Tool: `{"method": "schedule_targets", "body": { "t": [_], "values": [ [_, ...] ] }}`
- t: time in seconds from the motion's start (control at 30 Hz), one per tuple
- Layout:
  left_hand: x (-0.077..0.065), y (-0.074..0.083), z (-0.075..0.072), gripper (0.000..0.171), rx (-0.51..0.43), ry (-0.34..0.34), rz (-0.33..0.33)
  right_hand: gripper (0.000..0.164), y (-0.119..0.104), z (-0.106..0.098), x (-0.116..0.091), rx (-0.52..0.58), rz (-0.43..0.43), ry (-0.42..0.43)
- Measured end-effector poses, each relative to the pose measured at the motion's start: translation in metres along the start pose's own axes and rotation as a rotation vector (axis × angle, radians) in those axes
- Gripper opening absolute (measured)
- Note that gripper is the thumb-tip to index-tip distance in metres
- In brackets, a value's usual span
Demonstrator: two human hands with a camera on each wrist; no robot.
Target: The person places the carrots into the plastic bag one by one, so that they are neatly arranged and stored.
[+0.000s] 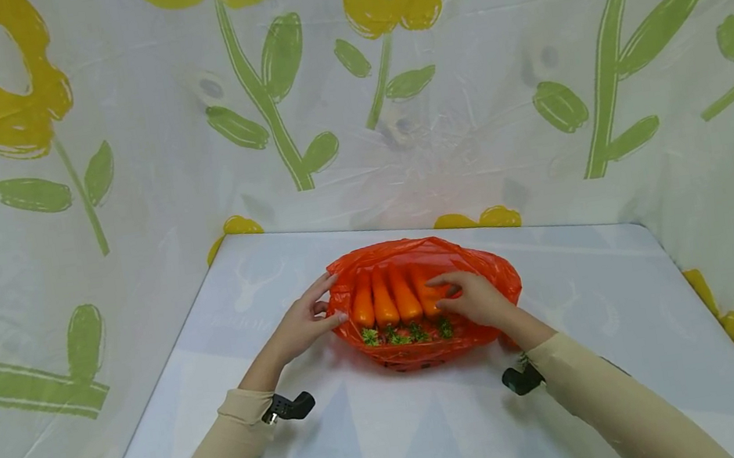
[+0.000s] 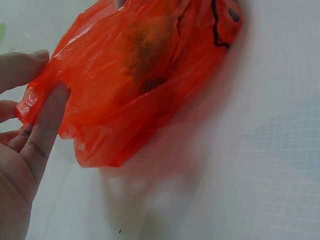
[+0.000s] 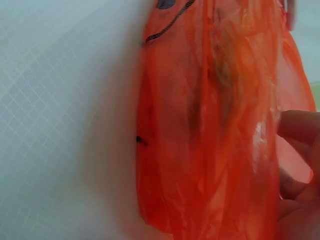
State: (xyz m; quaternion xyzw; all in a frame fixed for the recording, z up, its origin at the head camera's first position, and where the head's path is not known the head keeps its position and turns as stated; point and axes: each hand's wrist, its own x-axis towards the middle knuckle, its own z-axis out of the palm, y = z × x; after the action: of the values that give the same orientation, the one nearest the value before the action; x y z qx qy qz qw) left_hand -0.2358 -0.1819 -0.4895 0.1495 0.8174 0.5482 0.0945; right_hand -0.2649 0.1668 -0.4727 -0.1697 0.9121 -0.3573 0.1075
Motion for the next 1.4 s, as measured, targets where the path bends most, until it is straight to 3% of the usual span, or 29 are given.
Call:
{"method": "schedule_targets", "body": {
  "t": [0.6,0.87,1.17,1.4],
  "values": [
    [0.0,0.001,0.001,0.08,0.004,-0.002,0.023,0.043,0.0,-0.029,-0.021,0.049,-0.053,0.031],
    [-0.001,0.003,0.001,0.079,0.012,-0.001,0.017,0.046,0.005,-0.045,-0.031,0.085,-0.062,0.09],
    [0.0,0.003,0.001,0.079,0.006,0.001,0.013,0.05,0.006,-0.058,-0.04,0.129,-0.015,0.132],
    [-0.001,0.001,0.001,0.08,0.013,0.004,0.008,0.051,0.011,-0.065,-0.046,0.158,-0.059,0.199]
  ]
}}
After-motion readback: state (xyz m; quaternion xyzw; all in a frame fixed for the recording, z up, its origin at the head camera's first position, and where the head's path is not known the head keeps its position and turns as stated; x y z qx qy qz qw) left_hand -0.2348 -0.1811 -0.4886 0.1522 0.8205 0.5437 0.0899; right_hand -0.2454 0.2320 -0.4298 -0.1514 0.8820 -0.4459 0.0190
